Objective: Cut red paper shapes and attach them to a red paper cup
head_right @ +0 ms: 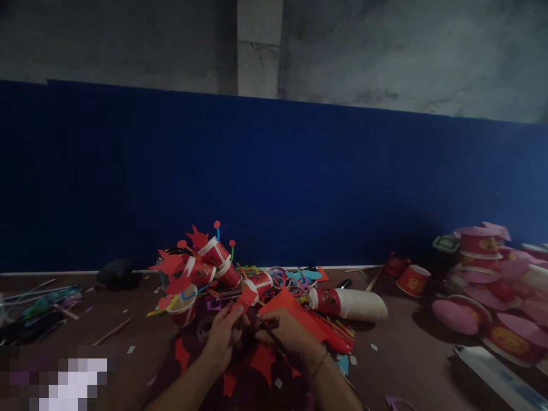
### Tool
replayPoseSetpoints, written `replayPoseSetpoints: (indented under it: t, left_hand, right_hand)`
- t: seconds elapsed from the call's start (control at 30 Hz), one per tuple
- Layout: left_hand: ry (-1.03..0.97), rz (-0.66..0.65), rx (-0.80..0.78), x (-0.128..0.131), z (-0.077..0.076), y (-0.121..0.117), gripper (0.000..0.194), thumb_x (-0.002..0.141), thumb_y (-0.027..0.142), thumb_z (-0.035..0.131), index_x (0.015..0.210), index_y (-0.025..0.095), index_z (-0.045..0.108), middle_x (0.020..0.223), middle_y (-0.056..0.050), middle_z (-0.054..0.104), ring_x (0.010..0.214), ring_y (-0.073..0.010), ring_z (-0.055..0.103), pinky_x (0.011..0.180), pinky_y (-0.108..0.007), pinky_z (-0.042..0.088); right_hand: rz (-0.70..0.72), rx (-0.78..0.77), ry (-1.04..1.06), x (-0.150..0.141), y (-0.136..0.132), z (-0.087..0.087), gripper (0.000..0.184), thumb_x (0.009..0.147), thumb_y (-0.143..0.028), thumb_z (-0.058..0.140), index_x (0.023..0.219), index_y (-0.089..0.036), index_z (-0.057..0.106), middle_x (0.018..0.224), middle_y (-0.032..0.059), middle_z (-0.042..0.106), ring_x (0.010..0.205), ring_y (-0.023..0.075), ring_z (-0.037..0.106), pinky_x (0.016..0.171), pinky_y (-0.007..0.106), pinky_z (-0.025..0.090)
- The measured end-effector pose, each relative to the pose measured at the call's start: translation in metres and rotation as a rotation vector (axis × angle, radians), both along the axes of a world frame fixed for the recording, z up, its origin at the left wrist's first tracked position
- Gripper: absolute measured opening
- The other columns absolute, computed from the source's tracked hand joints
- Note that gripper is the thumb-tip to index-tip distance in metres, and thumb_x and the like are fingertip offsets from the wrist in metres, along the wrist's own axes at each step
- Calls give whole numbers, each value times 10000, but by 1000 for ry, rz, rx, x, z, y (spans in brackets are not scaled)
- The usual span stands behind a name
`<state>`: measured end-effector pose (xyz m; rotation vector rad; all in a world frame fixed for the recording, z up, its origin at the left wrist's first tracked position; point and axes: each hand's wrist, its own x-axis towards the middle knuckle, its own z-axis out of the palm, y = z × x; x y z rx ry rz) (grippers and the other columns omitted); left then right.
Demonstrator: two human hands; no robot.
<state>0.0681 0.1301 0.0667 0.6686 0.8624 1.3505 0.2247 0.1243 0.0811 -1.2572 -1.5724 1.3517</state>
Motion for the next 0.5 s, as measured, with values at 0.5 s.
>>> replayPoseSetpoints:
  t: [0.5]
  left_hand:
    - [34,-83,-5,0,7,-6,267,565,375,709,629,164,558,439,57,527,289,-7,260,347,-165,146]
  right_hand:
    - [82,-93,-5,6,4,-3,163,643,-329,660,698,-182,618,461,-64,526,350,63,395,361,163,281]
